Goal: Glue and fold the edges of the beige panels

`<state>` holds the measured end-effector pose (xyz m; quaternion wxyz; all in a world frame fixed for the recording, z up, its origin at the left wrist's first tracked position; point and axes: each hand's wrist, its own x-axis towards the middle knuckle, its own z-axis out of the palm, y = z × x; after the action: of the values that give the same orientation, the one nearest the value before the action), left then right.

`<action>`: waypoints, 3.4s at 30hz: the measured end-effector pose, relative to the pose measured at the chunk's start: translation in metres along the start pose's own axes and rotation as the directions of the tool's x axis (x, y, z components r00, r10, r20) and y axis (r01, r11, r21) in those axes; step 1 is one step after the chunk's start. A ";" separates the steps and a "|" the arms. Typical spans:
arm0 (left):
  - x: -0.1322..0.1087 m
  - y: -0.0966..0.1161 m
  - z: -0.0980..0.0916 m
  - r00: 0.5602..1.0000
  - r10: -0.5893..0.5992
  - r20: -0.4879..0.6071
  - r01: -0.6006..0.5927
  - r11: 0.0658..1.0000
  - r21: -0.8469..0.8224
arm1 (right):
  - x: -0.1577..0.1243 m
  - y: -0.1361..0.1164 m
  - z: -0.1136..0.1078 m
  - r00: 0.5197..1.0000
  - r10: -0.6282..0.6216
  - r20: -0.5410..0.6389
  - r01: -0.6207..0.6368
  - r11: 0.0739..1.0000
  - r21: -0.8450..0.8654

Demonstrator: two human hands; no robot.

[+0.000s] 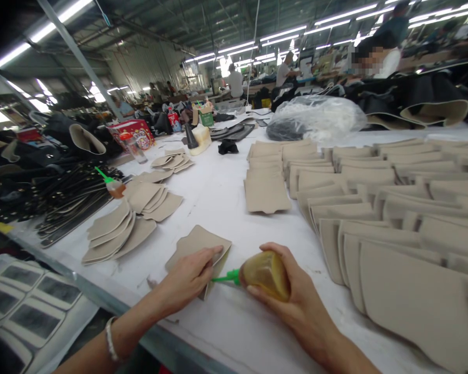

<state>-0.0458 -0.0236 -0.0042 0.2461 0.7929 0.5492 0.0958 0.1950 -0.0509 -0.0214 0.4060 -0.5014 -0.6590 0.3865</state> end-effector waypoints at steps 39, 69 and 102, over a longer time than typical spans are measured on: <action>0.000 -0.004 0.001 1.000 0.013 -0.016 -0.014 1.000 -0.027 | -0.007 -0.005 0.005 0.990 0.099 -0.100 -0.100 0.995 -0.009; 0.002 -0.003 0.001 0.999 -0.006 -0.034 0.003 0.997 -0.080 | -0.011 0.000 0.001 0.985 0.170 0.016 -0.170 0.973 0.157; 0.035 -0.009 -0.082 0.901 -0.433 -0.024 0.132 0.327 -0.936 | 0.009 0.003 -0.062 0.727 0.643 -0.240 0.077 0.271 0.960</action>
<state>-0.0745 0.0347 0.0581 0.5780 0.3909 0.5611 0.4453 0.2520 -0.0355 0.0003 0.7168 -0.3841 -0.0370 0.5808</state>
